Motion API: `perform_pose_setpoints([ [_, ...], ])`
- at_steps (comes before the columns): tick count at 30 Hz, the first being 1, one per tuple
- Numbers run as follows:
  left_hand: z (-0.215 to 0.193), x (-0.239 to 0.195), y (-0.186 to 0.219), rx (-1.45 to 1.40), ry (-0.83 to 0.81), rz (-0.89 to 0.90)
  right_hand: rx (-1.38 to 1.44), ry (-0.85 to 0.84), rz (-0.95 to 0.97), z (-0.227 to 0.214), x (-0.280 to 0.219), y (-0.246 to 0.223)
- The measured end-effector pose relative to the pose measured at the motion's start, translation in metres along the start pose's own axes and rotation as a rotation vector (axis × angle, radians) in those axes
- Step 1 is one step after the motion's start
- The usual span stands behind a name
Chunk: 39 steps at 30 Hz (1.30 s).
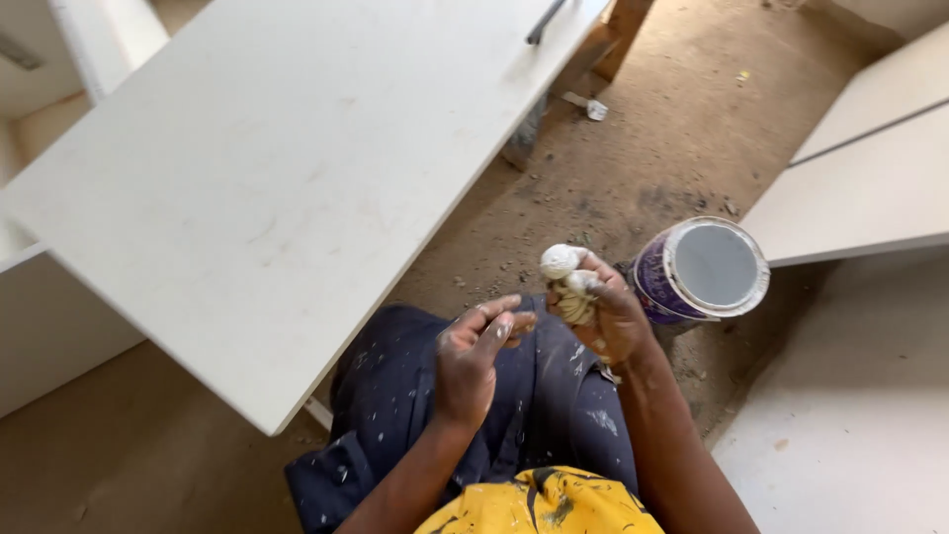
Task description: Applying white finish or paint to the edges and surfaces of furniture panels using a rag.
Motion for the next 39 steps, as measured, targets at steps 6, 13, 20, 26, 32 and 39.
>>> perform_pose_setpoints([
  [6,-0.04,-0.044,0.095,0.143,0.081,0.23,0.037,-0.091,0.13,0.077,-0.001,0.046],
  [13,-0.115,-0.052,0.183,0.737,0.501,0.471,-0.101,-0.003,0.047,0.115,0.014,0.061],
  [20,-0.224,-0.063,0.141,0.442,0.847,0.326,-0.163,-0.032,-0.027,0.13,0.019,0.07],
  [26,-0.231,-0.072,0.077,0.056,0.764,-0.003,-0.298,0.016,-0.047,0.152,0.01,0.084],
  [32,-0.237,-0.059,0.066,-0.113,0.712,-0.027,-0.35,0.034,-0.082,0.164,0.0,0.101],
  [39,-0.239,-0.055,0.054,-0.213,0.734,-0.067,-0.189,0.01,-0.074,0.161,0.004,0.104],
])
Point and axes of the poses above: each hand's wrist, its own x-axis towards the middle knuckle, its own z-axis out of the palm, y = z × x, the point moved 7 cm from there along x, towards the middle knuckle, and after that the axes turned 13 degrees about z, right-handed, at the moved point
